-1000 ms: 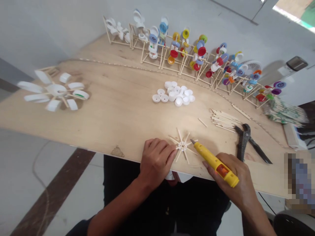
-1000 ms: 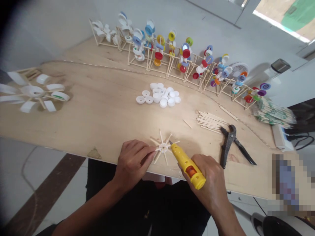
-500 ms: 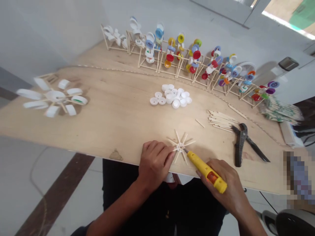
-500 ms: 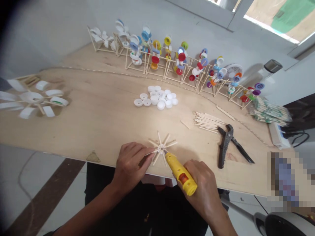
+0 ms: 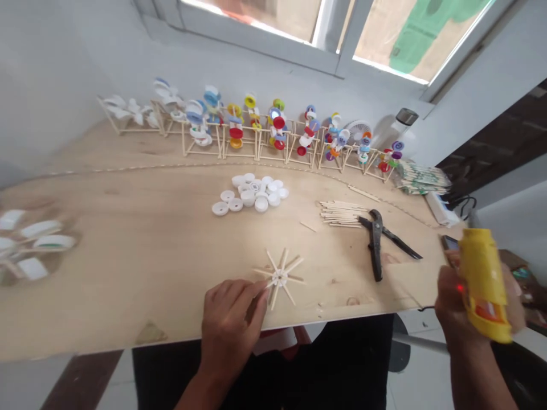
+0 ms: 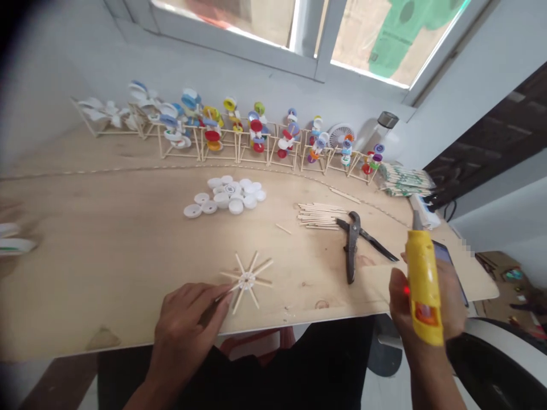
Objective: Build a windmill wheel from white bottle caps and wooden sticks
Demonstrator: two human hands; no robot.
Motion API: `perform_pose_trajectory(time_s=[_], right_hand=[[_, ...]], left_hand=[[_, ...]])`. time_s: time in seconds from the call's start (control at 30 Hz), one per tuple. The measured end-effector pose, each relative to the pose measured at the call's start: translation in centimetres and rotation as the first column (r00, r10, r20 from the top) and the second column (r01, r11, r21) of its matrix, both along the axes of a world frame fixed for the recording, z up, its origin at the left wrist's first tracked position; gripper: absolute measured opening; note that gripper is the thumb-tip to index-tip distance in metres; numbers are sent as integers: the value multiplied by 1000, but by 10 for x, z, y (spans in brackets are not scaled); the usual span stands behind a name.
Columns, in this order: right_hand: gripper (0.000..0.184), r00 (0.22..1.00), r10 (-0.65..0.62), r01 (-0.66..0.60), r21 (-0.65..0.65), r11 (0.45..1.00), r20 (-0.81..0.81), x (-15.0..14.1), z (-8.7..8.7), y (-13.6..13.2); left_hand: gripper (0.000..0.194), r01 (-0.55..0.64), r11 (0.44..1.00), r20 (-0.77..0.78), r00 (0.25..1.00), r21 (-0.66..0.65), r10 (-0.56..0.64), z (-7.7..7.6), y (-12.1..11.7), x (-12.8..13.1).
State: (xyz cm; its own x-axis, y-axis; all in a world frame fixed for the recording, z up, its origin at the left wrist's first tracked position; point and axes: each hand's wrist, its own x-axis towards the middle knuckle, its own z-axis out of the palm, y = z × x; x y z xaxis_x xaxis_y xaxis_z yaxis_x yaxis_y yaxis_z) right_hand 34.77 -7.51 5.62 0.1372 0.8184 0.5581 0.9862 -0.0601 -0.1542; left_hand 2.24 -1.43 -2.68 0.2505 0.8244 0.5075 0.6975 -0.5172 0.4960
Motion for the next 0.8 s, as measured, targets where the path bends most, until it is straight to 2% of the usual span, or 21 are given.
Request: perform_pose_trajectory(time_s=[0.07,0.1,0.23,0.33,0.47,0.57,0.7,0.8], right_hand=[[23,986,-94,71,163,984,138,19,-13,11],[21,970,-89,52,165,985,226,27,-20,17],[20,922,-84,91,-1,996,377,56,-49,32],[26,900,-76,156,-155,976,430,68,-62,37],[34,903,-87,238,-321,917,421,76,-62,45],[36,928,-82,244,-425,872,364,79,-58,52],[44,961,-45,182,-499,847,275,82,-56,51],[48,973,37,91,-526,845,227,86,-50,41]], left_hand=[[9,0,1000,11,1000,19,0,2,0,1],[8,-1,1000,12,1000,26,0,3,1,1],[9,-2,999,-20,1000,36,3,3,1,3],[9,-7,1000,-39,999,30,8,1,1,2],[9,-6,1000,-66,998,-8,5,-1,0,1],[10,-8,999,-70,998,-38,5,-1,-1,0],[9,5,998,-59,998,-60,-9,0,-2,-1],[8,25,997,-38,999,-67,-28,0,-2,-2]])
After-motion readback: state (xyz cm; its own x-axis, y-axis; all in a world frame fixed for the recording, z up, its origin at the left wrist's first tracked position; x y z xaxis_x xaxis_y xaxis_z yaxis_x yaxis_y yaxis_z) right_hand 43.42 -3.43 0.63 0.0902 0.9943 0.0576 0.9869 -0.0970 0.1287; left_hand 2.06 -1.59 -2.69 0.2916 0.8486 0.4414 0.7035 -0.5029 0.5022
